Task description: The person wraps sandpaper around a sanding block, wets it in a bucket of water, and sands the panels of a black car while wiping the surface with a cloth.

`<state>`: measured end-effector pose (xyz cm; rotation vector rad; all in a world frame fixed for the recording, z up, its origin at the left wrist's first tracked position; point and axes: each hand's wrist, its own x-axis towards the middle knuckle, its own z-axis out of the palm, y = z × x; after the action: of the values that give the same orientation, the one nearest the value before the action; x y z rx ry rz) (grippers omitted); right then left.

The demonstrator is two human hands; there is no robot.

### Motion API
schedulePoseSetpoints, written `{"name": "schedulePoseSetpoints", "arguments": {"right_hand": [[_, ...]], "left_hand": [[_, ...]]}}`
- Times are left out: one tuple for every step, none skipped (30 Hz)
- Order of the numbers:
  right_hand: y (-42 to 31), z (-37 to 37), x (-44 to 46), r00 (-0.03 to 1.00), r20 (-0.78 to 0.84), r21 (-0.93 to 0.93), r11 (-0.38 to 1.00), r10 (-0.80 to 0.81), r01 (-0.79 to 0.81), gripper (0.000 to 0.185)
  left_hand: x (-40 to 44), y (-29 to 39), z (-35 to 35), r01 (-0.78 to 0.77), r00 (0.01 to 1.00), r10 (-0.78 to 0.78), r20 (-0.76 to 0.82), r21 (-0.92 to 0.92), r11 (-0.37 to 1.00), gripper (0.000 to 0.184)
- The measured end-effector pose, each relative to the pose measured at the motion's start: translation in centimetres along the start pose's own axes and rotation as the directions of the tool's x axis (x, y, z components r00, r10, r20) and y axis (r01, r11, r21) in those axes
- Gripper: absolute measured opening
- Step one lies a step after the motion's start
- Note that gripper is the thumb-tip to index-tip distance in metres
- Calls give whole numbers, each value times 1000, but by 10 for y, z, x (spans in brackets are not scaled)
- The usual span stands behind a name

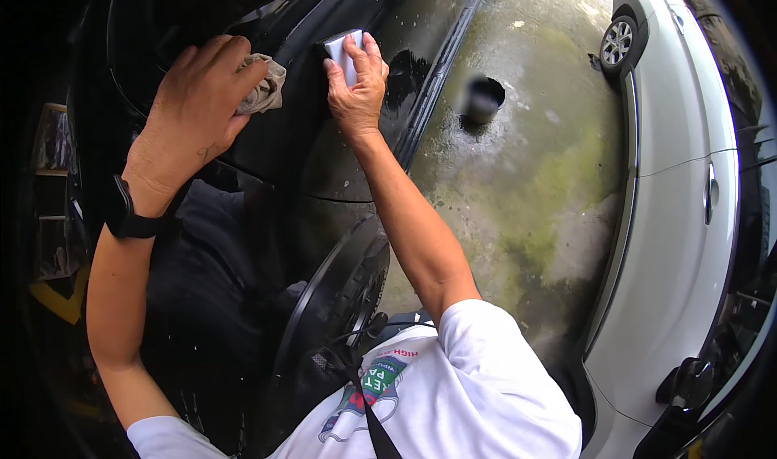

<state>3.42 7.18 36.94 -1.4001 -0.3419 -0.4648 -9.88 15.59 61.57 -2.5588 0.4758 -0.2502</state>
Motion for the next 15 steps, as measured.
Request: {"name": "schedulePoseSetpoints", "arguments": {"right_hand": [[-1, -1, -6, 1000, -4, -2, 1000, -1, 1, 49], [-4, -2, -18, 1000, 1, -13, 1000, -1, 1, 50], [-9, -5, -32, 1000, 5, -24, 1000, -3, 3, 50], [-18, -13, -57, 999, 41, -2, 1000, 5, -5, 51], [-26, -21, -82, 998, 69, 8, 1000, 14, -15, 52], [-26, -27, -100, 996, 89, 21, 1000, 21, -23, 51], [-29, -31, -107, 994, 106, 30, 999, 31, -34, 51], [-25, -32, -103, 995, 97, 25, 999, 36, -38, 51], [-17, -29, -90, 997, 76, -5, 1000, -9, 10, 51], [-10, -23, -72, 996, 63, -34, 998, -57, 60, 52], [-3, -14, -43, 999, 13, -50, 998, -49, 50, 49], [5, -4, -10, 999, -34, -64, 997, -38, 36, 46], [14, 2, 18, 997, -52, -68, 996, -65, 61, 44], [16, 5, 29, 998, -60, -47, 998, -36, 33, 44], [16, 6, 35, 998, -66, -26, 1000, -12, 11, 43]], "left_hand": [[-1, 0, 0, -4, 1000, 4, -3, 0, 1000, 55], [0, 1, -1, -7, 1000, 7, -4, -9, 1000, 54], [1, 1, -2, -10, 1000, 10, -6, -18, 1000, 53], [2, 0, -2, -15, 1000, 15, -11, -16, 1000, 53], [3, 0, -2, -11, 1000, 11, -7, -46, 999, 52], [3, 1, -2, -9, 1000, 9, 0, -78, 997, 51], [3, 2, -1, -18, 1000, 19, 2, -84, 996, 51], [3, 2, 0, -9, 1000, 9, -4, -78, 997, 51], [5, 3, -1, -1, 1000, 0, -11, -69, 998, 51], [7, 2, -5, 0, 999, 4, 48, -72, 997, 54], [8, 2, -4, -1, 999, 5, 48, -73, 997, 54], [7, 2, -2, -4, 1000, 5, 25, -53, 999, 55], [6, 3, -1, -11, 1000, 11, 4, -35, 999, 57], [5, 3, 0, -18, 1000, 19, 7, -38, 999, 57], [5, 3, -1, -15, 1000, 15, 10, -36, 999, 59]]}}
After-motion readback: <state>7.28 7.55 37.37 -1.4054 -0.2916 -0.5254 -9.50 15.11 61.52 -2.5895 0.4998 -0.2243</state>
